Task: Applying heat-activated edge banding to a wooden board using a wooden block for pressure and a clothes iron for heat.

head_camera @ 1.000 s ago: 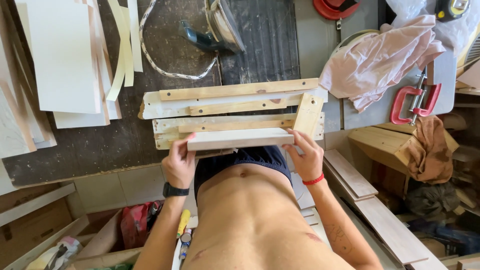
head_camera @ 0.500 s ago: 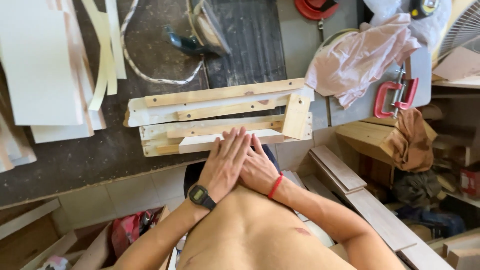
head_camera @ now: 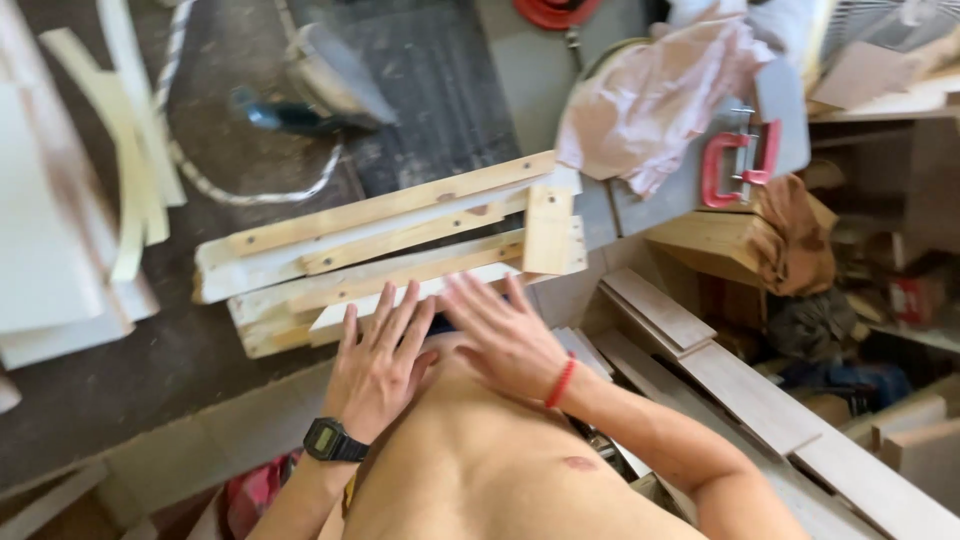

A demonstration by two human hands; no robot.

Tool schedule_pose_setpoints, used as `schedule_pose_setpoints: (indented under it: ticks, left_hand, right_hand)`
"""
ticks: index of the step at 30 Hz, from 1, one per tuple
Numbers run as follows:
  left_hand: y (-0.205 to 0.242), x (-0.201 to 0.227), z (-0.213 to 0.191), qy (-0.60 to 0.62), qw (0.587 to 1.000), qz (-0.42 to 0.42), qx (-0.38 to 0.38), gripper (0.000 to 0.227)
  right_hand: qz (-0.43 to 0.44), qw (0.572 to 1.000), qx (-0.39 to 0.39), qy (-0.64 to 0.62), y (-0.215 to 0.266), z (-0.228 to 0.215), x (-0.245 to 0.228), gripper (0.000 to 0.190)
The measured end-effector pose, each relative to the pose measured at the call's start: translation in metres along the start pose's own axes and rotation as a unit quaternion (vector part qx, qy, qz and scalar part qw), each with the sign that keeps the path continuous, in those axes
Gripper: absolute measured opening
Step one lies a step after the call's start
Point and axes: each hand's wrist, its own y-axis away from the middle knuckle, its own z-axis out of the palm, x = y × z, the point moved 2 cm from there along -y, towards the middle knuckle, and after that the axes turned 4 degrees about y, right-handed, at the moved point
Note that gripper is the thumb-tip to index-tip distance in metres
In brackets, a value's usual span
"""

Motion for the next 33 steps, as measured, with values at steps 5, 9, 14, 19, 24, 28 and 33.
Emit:
schedule_pose_setpoints:
  ticks: [5,9,14,19,24,28,33]
  left_hand:
    - [0.025,-0.040,-0.033,-0.109,0.992,-0.030,-0.047,0.083]
    - [0.053,-0.086,-0.045,-0.043,0.942,-0.263,-0.206,0.084]
    - [0.051,-0.074,-0.062,-0.002,0.899,-0.392,-0.195,0.061]
    - [0.071,-0.068,-0.043,0.073,0.923,-0.364,0.098,0.020]
    - [0.092,-0.068,-0.036,0.064,0.916,-0.348,0.187,0.083]
    - [0.106,-0.092,-0.016,-0.063,0.879,-0.384,0.276,0.032]
    - [0.046,-0.150,-0.001,-0.046,0.886,-0.387,0.250,0.033]
  right_hand:
    - [0.077,0.993,-0.010,0.088,0.030,-0.004,0.061,0.088]
    - [0.348,0.936,-0.017,0.048,0.069,-0.018,0.148,0.016]
    - [0.327,0.927,0.185,0.013,0.055,-0.060,0.162,0.044]
    - [0.346,0.934,0.086,-0.004,0.020,-0.068,0.150,0.107]
    - [0.337,0.941,0.015,0.007,0.013,-0.051,0.182,0.026]
    - [0.228,0.974,0.010,0.007,0.001,-0.058,0.188,0.087]
    - [0.333,0.936,-0.096,0.058,-0.006,-0.056,0.177,0.141]
